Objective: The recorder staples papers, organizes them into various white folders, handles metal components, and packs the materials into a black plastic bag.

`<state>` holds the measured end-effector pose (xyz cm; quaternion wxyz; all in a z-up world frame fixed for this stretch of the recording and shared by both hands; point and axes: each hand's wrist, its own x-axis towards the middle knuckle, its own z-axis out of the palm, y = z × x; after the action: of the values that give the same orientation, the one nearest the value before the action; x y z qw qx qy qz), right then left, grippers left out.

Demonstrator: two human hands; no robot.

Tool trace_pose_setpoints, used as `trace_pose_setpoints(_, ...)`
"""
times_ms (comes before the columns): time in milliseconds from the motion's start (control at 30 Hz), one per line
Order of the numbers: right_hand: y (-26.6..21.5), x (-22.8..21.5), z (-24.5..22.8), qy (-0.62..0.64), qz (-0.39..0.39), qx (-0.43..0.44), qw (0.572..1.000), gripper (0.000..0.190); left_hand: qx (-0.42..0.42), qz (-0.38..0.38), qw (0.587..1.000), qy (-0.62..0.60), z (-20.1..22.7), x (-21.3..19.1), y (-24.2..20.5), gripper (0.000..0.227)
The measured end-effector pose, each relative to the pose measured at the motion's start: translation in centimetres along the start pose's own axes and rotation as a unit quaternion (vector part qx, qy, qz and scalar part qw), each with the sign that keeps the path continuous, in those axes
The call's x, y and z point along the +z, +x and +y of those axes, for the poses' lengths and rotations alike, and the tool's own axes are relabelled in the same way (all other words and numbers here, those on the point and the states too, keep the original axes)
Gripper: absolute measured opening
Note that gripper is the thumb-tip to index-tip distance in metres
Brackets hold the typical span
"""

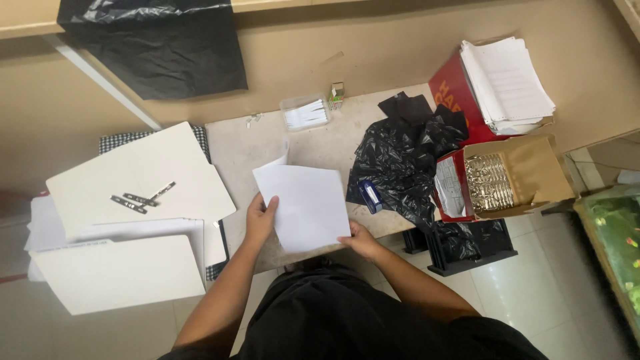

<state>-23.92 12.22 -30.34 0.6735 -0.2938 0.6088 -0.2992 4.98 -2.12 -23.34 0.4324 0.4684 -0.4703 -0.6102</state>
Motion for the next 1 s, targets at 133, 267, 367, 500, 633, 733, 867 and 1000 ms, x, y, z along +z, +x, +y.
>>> trace_pose_setpoints(133, 0.9, 0.3, -3.7, -0.028, 0.083, -0.13, 0.988, 0.067, -0.006, -0.06, 0.997, 0.054, 3.9, 1.3, -1.1, 0.028)
trace_pose_setpoints(267, -1.3, 0.8, -12.7, -0.018, 0.082, -0.17, 0.982, 0.104, 0.012, -0.154, 0.981, 0.116, 6.1, 2.6, -2.0, 0.025)
trace_pose_setpoints(367, -2.9, -0.3, -16.3, 0.025, 0.01, -0.221, 0.975, 0.11, 0.007, -0.167, 0.978, 0.124, 8.8, 3.7, -2.9, 0.025)
trace_pose_setpoints(500, -0.7, -3.5, -16.0, 0.068, -0.088, -0.269, 0.957, 0.056, 0.023, -0.085, 0.994, 0.062, 10.7, 5.4, -3.1, 0.032)
trace_pose_setpoints(633, 0.6, -5.2, -14.9, 0.126, -0.048, -0.201, 0.97, 0.037, 0.046, -0.065, 0.994, 0.071, 11.7, 6.7, -3.2, 0.037)
trace_pose_setpoints(733, 1.0, -5.6, -15.3, 0.135, -0.06, -0.215, 0.965, 0.035, 0.018, -0.046, 0.993, 0.107, 10.1, 7.1, -3.1, 0.034)
trace_pose_setpoints(867, 5.6, -9.4, -9.8, -0.01, 0.069, -0.149, 0.986, 0.052, 0.071, -0.012, 0.994, 0.086, 9.9, 7.5, -3.0, 0.037)
trace_pose_setpoints(1000, 7.6, -13.5, -3.7, -0.48, 0.301, -0.056, 0.822, 0.102, 0.04, 0.024, 0.992, 0.114, 11.3, 7.7, -2.9, 0.04)
